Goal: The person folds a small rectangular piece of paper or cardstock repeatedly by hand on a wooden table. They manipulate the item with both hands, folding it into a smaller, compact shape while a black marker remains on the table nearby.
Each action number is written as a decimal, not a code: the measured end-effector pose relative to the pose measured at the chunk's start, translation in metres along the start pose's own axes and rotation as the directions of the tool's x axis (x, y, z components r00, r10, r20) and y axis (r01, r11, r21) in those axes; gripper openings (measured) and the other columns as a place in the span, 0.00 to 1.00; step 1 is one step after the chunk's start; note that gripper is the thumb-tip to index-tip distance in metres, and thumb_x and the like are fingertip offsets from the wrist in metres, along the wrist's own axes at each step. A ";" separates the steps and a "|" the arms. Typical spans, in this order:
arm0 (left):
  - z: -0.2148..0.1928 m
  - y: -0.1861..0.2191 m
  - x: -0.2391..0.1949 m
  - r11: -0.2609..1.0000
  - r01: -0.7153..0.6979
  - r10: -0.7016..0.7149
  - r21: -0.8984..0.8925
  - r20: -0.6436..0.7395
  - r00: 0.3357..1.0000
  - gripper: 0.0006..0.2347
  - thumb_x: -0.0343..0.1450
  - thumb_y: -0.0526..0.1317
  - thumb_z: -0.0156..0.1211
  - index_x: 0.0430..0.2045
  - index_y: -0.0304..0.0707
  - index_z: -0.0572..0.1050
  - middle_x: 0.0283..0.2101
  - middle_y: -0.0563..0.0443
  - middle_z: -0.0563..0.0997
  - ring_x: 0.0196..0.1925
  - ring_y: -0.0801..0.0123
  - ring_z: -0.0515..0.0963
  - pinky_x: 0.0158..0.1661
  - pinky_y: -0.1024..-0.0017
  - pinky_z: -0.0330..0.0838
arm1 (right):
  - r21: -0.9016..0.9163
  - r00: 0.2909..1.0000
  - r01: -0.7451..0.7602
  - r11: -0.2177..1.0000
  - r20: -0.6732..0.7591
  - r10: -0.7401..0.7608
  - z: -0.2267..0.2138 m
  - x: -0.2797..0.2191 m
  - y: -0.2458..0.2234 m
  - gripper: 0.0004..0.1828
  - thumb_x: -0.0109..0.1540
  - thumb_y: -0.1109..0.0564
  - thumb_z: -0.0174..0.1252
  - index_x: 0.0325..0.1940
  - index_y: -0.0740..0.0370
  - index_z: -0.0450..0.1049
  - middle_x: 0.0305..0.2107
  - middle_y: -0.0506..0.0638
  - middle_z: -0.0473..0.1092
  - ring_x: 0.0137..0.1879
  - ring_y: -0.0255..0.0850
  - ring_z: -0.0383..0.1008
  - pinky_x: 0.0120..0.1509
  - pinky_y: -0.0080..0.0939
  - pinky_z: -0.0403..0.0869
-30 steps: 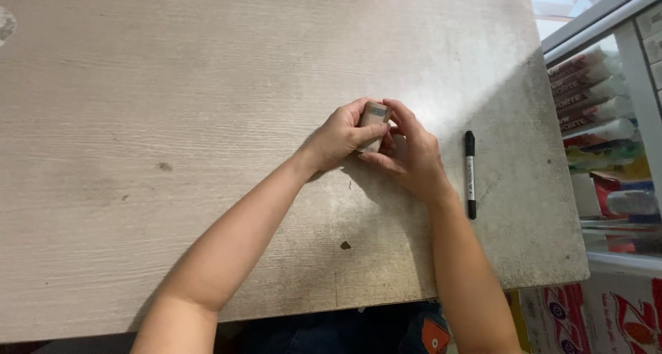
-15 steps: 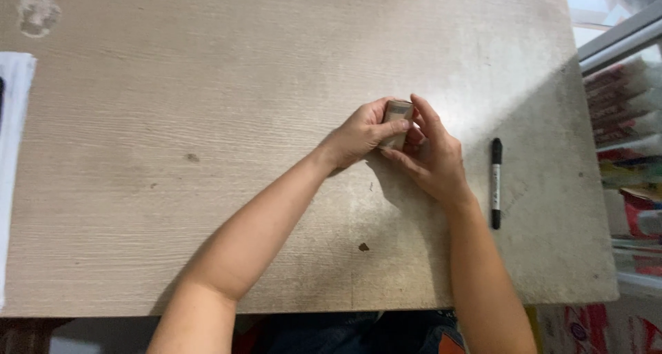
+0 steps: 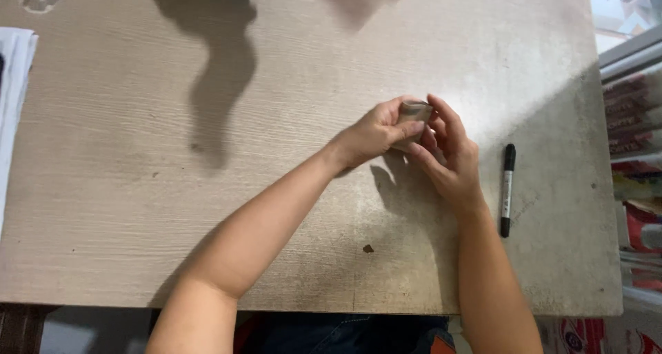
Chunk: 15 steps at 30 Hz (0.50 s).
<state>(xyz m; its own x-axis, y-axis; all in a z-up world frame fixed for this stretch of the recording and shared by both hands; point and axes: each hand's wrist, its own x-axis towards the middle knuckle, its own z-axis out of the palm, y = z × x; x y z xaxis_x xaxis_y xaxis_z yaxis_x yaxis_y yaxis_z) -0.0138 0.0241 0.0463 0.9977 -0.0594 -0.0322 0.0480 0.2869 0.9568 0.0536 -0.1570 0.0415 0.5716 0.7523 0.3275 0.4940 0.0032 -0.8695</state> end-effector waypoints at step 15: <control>-0.024 -0.043 0.020 0.932 -0.220 0.184 -0.288 -0.145 0.972 0.11 0.78 0.38 0.53 0.52 0.36 0.70 0.38 0.49 0.82 0.42 0.68 0.83 0.50 0.66 0.81 | 0.017 0.992 -0.114 0.993 -0.059 0.115 0.009 -0.002 0.000 0.33 0.67 0.63 0.59 0.75 0.67 0.59 0.62 0.62 0.70 0.61 0.44 0.76 0.64 0.41 0.77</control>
<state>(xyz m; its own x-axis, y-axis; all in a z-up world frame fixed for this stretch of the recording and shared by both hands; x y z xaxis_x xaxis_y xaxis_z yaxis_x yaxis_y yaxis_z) 0.0058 0.0335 -0.0028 0.9856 0.1340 0.1031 -0.1609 0.5560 0.8154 0.0469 -0.1531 0.0372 0.6619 0.7078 0.2468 0.4145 -0.0713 -0.9073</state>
